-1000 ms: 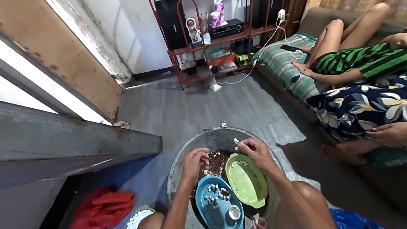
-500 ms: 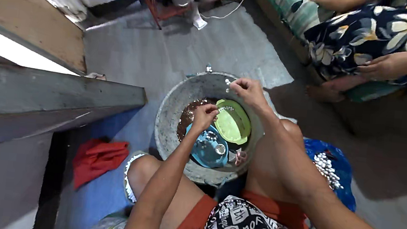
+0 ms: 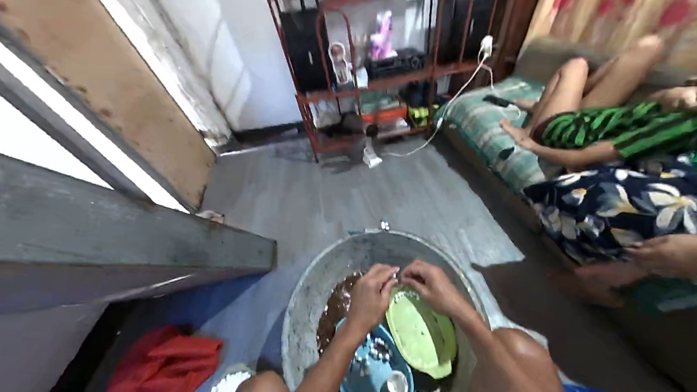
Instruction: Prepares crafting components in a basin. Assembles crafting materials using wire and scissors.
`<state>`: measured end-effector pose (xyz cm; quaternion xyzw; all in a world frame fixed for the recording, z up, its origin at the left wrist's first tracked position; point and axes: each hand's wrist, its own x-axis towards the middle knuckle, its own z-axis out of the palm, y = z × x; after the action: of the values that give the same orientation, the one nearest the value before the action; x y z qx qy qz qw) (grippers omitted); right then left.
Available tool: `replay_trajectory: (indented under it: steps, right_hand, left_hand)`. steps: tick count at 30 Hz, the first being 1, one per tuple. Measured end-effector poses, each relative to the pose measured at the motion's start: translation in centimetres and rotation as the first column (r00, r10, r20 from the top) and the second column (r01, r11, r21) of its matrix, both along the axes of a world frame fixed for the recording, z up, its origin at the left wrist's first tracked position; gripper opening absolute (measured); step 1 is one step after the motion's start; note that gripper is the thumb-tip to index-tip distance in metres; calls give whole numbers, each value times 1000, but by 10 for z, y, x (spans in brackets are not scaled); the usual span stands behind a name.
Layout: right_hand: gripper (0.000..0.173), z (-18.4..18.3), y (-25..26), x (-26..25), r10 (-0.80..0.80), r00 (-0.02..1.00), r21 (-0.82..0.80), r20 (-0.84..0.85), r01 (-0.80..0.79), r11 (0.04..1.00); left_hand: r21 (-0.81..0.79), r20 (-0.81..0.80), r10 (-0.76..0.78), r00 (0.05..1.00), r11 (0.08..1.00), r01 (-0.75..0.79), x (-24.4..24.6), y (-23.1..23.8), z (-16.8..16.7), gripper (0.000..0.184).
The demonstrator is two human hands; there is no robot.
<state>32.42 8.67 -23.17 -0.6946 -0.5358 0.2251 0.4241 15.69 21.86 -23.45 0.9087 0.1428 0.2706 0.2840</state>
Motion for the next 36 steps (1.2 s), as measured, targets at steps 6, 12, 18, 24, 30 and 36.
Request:
replay_trajectory:
  steps: [6,12,18,24,30,36]
  right_hand:
    - [24,-12,2,-9,23,999,-54,31,-21,998]
    - [33,-14,2,-14,28,998,-72,-62,-32,997]
    - [31,-14,4,-15,8,993,-54,-121,-14,998]
    - [27,-12,6,-16,59,994,61,-96,-53,997]
    - [27,-14,9,-19,55,998,95,-44,-50,994]
    - [27,-13,8,-19,80,997,87,-3,-79,993]
  left_hand:
    - [-26,-73,34,997,999,-36,-9,-4,-6,19]
    - [-40,-84,85,993,995,-88,-12,-6,-7,19]
    - [-42,-94,60,994,997,-64,-13,-5,-5,20]
    - [-167,-8,-5,1000,986,3,-16,3,1,12]
    - [-115,42,69,997,991,-63,-15,-3,-1,9]
    - [-277,-81,108,991,953,-127,-17,-5,8,12]
